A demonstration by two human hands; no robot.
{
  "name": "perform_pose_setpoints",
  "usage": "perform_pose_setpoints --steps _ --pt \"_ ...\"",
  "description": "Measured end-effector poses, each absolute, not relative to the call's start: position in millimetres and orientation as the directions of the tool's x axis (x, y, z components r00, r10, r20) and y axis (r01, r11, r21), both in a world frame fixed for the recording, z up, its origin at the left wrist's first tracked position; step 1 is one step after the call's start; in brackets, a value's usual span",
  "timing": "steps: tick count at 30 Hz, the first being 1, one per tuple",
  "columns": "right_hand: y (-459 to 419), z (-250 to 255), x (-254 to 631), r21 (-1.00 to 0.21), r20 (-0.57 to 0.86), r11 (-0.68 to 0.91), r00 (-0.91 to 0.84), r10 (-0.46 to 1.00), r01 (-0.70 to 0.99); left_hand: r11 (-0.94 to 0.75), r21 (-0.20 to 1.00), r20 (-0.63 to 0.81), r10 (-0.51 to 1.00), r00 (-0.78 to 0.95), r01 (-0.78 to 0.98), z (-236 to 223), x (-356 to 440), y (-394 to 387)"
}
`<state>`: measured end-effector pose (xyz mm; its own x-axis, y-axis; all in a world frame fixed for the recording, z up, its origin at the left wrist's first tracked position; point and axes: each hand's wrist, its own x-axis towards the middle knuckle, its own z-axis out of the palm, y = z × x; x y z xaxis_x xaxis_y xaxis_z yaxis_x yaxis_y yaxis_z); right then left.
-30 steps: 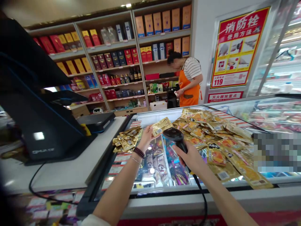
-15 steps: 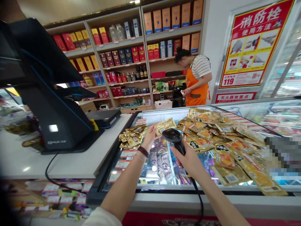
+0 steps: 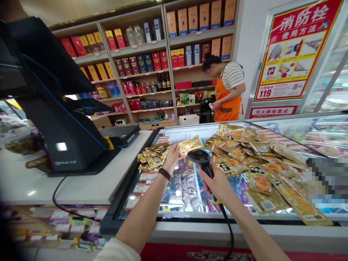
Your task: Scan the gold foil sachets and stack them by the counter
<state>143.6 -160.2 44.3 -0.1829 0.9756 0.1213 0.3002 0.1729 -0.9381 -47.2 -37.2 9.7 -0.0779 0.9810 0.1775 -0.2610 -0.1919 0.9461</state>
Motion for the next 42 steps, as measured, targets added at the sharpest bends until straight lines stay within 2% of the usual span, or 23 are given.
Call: perform_pose_setpoints --steps 12,15,20,24,29,31,33,35,39,42 --pt "-157.4 39.0 148.0 -0.949 0.154 0.186 -0.142 0.978 0.255 -0.226 0.939 0.213 0.974 -0.078 -0.261 9.5 -53.7 -36.2" --pt "-153.0 39.6 154.7 -0.956 0.183 0.205 -0.12 0.976 0.211 -0.262 0.937 0.242 0.964 -0.115 -0.23 12.3 -66.5 -36.2" --pt "-132.4 43.5 155.4 -0.964 0.168 0.199 -0.18 0.969 0.176 -0.316 0.928 0.264 0.931 -0.253 -0.196 20.5 -104.0 -41.8" --pt "-118.6 54.4 130.9 -0.969 0.207 0.231 -0.227 0.952 0.085 -0.338 0.936 0.285 0.892 -0.351 -0.097 25.2 -137.5 -49.0" --pt "-113.9 62.7 91.9 -0.969 0.213 0.241 -0.326 0.921 0.047 -0.277 0.958 0.282 0.846 -0.452 0.078 21.0 -175.4 -53.9" --pt "-114.1 61.7 79.1 -0.971 0.21 0.238 -0.356 0.911 0.037 -0.231 0.947 0.314 0.805 -0.503 0.221 17.5 -187.6 -57.2" --pt "-114.8 59.2 68.0 -0.972 0.204 0.232 -0.37 0.906 0.032 -0.126 0.882 0.384 0.749 -0.54 0.453 14.1 -196.4 -62.3" --pt "-115.6 56.3 58.5 -0.975 0.195 0.221 -0.38 0.904 0.026 0.011 0.763 0.444 0.717 -0.537 0.646 10.8 -201.5 -68.0" --pt "-115.4 49.9 45.3 -0.98 0.174 0.197 -0.394 0.902 0.018 0.156 0.567 0.483 0.733 -0.48 0.809 4.4 -204.3 -75.8" --pt "-113.2 44.2 42.1 -0.983 0.162 0.184 -0.413 0.896 0.014 0.22 0.476 0.508 0.722 -0.47 0.852 -0.1 -205.2 -76.7"
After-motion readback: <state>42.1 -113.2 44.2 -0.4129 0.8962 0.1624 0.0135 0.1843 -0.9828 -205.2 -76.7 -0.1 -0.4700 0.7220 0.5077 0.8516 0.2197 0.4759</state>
